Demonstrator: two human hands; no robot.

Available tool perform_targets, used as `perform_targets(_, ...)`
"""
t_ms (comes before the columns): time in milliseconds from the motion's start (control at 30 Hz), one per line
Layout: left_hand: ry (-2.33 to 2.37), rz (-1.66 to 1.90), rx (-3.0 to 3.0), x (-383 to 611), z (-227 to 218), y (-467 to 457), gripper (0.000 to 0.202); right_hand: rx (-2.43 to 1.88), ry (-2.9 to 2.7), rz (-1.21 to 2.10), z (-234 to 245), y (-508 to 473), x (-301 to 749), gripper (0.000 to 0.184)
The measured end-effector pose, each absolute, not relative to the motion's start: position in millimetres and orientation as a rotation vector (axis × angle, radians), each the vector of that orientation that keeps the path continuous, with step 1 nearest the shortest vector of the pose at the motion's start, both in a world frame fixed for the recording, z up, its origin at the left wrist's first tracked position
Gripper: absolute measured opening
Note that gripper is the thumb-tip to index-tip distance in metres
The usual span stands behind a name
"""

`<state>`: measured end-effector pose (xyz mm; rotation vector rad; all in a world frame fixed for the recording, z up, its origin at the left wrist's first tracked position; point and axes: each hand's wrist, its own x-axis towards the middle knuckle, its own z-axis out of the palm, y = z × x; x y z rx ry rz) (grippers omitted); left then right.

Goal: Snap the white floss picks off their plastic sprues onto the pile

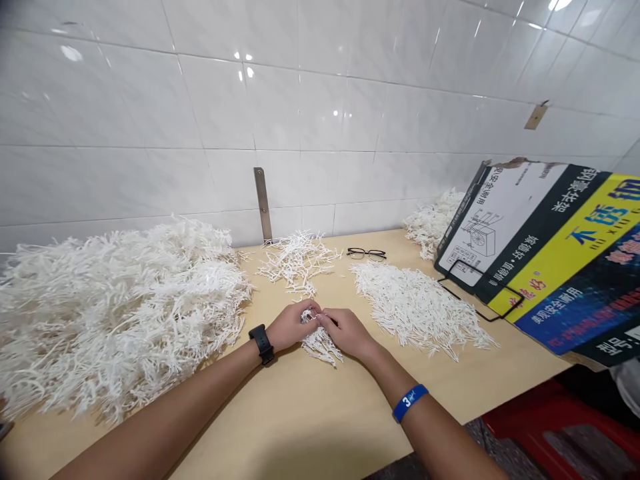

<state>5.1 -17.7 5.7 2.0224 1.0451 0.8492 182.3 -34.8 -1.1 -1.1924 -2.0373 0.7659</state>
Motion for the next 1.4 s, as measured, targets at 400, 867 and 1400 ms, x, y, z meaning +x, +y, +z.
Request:
perform_targets(400,0.948,0.799,2.047,8,11,-14,0.022,-1.346,-1.78,0.47,-4,-34,178,0.041)
perform_targets(867,0.96,0.792,1.834,6,14,-15,0.029,-1.726,-1.27,0.35,10,-18,218,0.05)
perform_targets(1400,0.89,0.795,1.851,6,7,-12,0.025,-1.091,-1.922,1.062,4,-34,187,0.039)
